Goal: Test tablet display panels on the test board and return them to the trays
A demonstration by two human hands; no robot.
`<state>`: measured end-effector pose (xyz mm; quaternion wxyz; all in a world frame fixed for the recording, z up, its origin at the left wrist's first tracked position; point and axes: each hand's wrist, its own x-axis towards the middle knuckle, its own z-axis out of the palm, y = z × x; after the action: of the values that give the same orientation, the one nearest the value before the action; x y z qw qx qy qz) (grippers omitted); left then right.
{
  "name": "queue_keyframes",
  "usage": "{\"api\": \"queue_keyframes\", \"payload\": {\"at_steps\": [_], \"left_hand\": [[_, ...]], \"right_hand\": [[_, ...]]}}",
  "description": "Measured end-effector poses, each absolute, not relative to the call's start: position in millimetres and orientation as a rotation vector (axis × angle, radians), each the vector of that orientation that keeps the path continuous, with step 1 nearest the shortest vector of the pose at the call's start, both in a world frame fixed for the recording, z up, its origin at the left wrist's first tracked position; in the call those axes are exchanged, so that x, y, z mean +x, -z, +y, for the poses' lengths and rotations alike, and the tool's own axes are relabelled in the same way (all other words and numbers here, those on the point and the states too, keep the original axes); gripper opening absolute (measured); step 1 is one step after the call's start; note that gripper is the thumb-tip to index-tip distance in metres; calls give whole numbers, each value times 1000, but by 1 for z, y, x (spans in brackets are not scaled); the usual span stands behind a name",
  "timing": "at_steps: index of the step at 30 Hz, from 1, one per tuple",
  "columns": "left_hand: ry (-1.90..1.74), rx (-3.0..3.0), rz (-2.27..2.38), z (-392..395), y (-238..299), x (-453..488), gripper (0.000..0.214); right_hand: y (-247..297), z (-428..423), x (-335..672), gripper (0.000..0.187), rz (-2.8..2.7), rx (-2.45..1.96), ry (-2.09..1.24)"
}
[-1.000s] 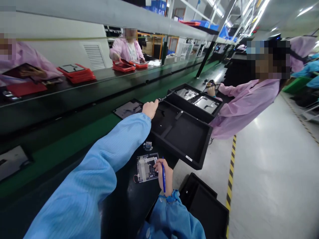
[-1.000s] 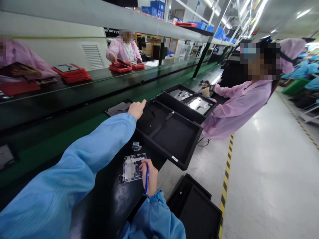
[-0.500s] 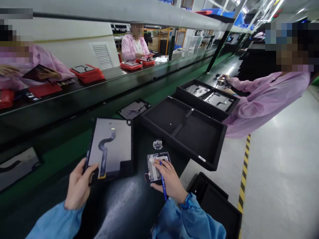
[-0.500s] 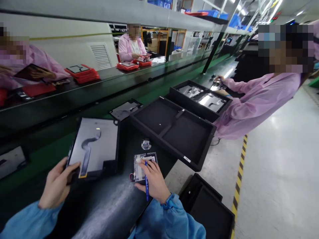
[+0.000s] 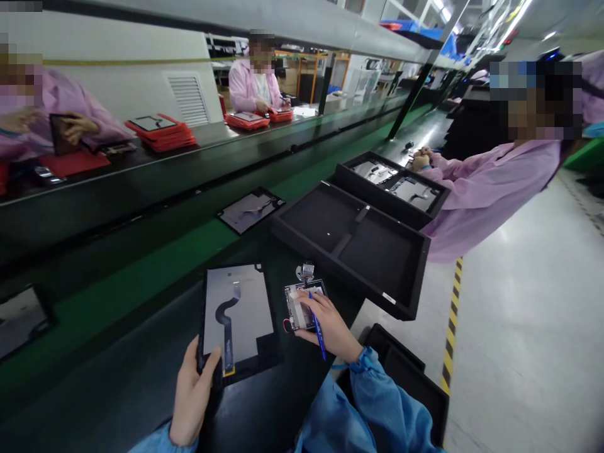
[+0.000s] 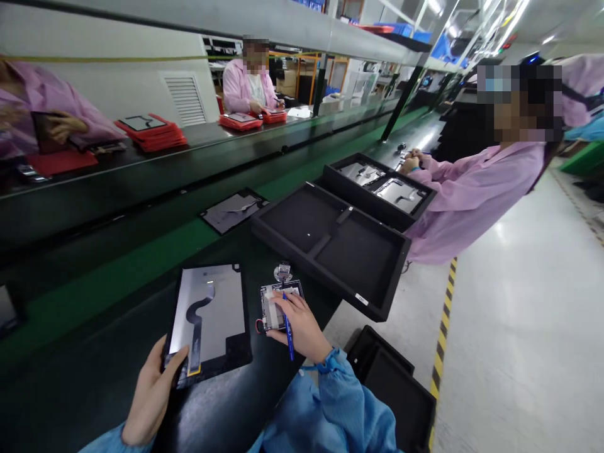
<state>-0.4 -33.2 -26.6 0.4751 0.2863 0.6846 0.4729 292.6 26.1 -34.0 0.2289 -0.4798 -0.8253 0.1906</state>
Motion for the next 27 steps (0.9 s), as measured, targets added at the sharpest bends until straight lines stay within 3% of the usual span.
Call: {"api": "queue_keyframes", "payload": {"at_steps": [4, 11, 14, 16, 19, 22, 27], "left_hand": [[-1090, 1196, 1871, -40, 39, 2, 84], [-1025, 1884, 1782, -22, 50, -17, 69], [-912, 2220, 1651, -2, 51, -30, 70], [-824, 2389, 1582, 9, 55, -35, 72], [-760, 2516, 1511, 18, 59, -37, 69], [-754, 2513, 1518, 19, 59, -35, 67], [-735, 2473, 1507, 19, 59, -37, 64]], "right_hand": [[34, 22, 291, 60, -2273, -1342, -491], [32, 16, 292, 51, -2246, -1302, -499], [25, 14, 286, 31, -1982, -1303, -607], [17, 14, 273, 31, -1728, -1334, -724], [4, 16, 241, 32, -1577, -1285, -978], [0, 17, 203, 21, -1583, -1229, -1241], [19, 11, 163, 34, -1617, -1302, -1266]]}}
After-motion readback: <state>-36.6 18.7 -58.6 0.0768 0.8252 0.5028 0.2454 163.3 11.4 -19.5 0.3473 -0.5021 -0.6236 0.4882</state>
